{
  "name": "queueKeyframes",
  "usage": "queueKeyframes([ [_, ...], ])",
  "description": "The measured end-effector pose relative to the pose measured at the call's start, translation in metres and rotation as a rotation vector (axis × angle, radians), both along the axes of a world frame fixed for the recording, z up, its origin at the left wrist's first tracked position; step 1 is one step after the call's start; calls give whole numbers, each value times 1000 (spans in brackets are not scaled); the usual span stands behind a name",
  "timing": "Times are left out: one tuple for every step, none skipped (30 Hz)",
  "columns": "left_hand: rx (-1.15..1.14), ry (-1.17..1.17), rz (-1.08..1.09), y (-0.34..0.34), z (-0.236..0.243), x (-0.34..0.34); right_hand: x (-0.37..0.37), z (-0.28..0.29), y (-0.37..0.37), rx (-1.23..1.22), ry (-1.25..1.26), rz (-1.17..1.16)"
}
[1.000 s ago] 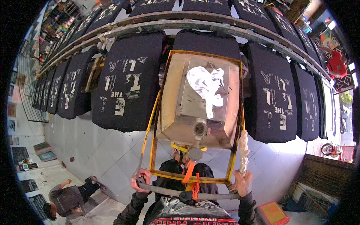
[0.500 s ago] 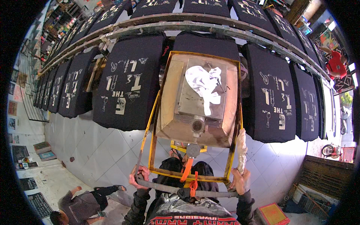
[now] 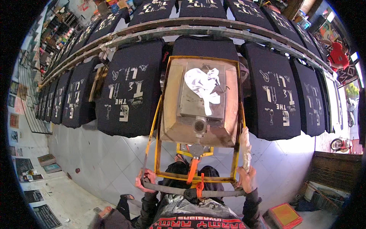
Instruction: The person operates a manual screen printing press by sliding the print head along a rail, wiping the screen with a cloth, and flattening the printed design on several black t-shirts with their hand.
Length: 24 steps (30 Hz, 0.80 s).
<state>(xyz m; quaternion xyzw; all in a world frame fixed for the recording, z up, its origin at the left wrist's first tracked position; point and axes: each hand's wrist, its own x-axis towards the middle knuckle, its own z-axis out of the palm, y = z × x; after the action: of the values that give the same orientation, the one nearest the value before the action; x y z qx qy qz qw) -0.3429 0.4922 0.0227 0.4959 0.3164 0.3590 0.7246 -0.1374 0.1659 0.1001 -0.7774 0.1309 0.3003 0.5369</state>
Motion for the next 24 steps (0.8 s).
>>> queueKeyframes([
  [-10,-26,-16,1,-3,-2,0,0,1,13,15,-16],
  [-21,-51,-32,3,-5,-3,0,-1,1,25,14,-15],
  [-73,-99,-20,-1,2,1,0,-2,1,37,12,-14],
  [-44,-21,-103,1,15,5,1,-2,1,41,9,-10],
  [-14,57,-185,6,29,8,2,-1,2,18,-19,12],
  [19,134,-260,11,40,7,2,2,5,-2,-48,42],
  [-56,101,-374,17,45,6,4,3,6,-24,-79,71],
  [-93,143,-394,17,50,9,8,-5,0,3,-129,41],
  [-129,192,-417,19,66,17,12,-22,-9,31,-172,7],
  [-165,240,-441,20,74,21,17,-38,-15,26,-237,-14],
  [-157,246,-515,27,71,13,22,-52,-18,26,-298,-34],
  [-218,286,-438,25,72,13,32,-56,-15,-20,-378,-36],
  [-279,326,-361,23,75,14,39,-58,-11,-87,-392,-20],
  [-342,366,-286,23,79,17,45,-56,-6,-160,-402,-6],
  [-430,349,-276,28,85,19,49,-50,6,-252,-342,28],
  [-393,391,-292,28,98,26,53,-49,9,-302,-372,89],
  [-355,434,-308,26,113,34,53,-48,10,-358,-398,146],
  [-309,475,-317,24,124,39,55,-45,14,-406,-430,203],
  [-152,510,-352,17,126,43,55,-39,18,-435,-517,220],
  [-91,534,-320,12,123,42,56,-32,22,-465,-604,237],
  [-27,559,-289,7,117,39,55,-27,26,-457,-578,226],
  [35,582,-264,5,108,35,54,-22,28,-455,-551,212],
  [72,577,-204,5,94,31,52,-19,30,-453,-524,197],
  [106,549,-174,6,93,33,53,-21,29,-463,-498,204],
])
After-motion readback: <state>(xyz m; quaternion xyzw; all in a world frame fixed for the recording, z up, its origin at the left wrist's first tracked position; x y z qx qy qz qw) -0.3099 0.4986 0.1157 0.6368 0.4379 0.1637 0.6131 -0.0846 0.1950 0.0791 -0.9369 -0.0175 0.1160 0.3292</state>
